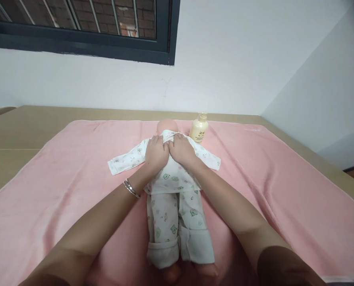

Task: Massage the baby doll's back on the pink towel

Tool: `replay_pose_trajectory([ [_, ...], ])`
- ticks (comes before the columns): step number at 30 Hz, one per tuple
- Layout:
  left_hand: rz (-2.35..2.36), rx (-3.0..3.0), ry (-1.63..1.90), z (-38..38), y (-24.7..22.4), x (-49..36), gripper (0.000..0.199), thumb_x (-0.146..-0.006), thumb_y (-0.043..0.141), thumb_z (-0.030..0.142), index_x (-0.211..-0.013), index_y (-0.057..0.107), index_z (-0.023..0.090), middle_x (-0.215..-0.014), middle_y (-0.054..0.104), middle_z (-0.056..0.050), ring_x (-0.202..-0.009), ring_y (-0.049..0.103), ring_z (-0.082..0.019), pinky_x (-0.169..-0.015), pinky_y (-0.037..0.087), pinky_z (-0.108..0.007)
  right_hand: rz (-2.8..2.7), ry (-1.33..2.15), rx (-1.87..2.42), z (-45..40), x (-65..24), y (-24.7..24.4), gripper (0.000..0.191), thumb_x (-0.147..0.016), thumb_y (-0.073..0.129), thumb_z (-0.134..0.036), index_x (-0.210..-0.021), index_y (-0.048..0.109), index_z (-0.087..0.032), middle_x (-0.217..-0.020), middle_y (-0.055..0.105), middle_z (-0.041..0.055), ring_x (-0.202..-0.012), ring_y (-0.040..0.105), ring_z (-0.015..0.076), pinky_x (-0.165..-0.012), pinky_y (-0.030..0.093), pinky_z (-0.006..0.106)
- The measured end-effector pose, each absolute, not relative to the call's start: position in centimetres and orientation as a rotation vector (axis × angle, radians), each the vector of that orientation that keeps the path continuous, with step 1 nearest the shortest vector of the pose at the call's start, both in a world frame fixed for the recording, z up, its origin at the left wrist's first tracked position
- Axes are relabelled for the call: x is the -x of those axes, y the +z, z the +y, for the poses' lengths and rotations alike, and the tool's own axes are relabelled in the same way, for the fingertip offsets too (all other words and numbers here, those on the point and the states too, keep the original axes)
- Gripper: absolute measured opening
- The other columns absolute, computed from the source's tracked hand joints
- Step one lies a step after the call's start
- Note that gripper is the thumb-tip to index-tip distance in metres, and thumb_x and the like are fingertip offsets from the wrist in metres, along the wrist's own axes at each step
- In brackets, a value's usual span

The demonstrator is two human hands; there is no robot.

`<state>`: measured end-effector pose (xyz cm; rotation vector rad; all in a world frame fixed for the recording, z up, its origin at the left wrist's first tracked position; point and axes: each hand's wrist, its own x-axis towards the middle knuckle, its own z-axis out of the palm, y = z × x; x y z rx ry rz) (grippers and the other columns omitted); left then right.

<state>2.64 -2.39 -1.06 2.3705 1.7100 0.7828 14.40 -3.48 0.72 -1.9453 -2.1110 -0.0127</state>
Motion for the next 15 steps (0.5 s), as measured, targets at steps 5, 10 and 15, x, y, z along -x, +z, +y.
replay_pose_trajectory([
  [5,1.76,-2.468,0.725,-3.3,-0.6,-3.0,0.044,-0.097,0.031,0.02,-0.129,0.059,0.005,-0.132,0.063,-0.021,-0.13,0.055,-0.031,-0.114,0.039,-0.044,-2.125,0.08,1.87,-3.2,-15.2,0.9,0.049,-0.102,0.029,-0.028,-0.132,0.054,0.001,-0.143,0.055,0.0247,-0.131,0.051,0.0307,-0.113,0.035,0.04],
  [10,1.657,-2.575,0.593,-3.5,0.4,-3.2,0.042,-0.093,0.033,0.013,-0.121,0.062,0.002,-0.129,0.064,-0.023,-0.126,0.057,-0.031,-0.113,0.04,-0.042,-2.191,0.149,1.847,-3.3,-15.9,1.8,0.047,-0.103,0.029,-0.028,-0.132,0.055,0.0,-0.141,0.057,0.0229,-0.125,0.056,0.0298,-0.107,0.04,0.038],
  [15,1.601,-2.361,0.574,-1.2,0.9,-1.4,0.047,-0.099,0.032,0.032,-0.126,0.061,0.007,-0.133,0.065,-0.019,-0.123,0.06,-0.029,-0.107,0.045,-0.04,-2.144,-0.036,2.043,-6.0,-13.4,2.8,0.046,-0.104,0.029,-0.025,-0.122,0.063,0.0,-0.123,0.067,0.024,-0.118,0.061,0.0331,-0.102,0.043,0.039],
])
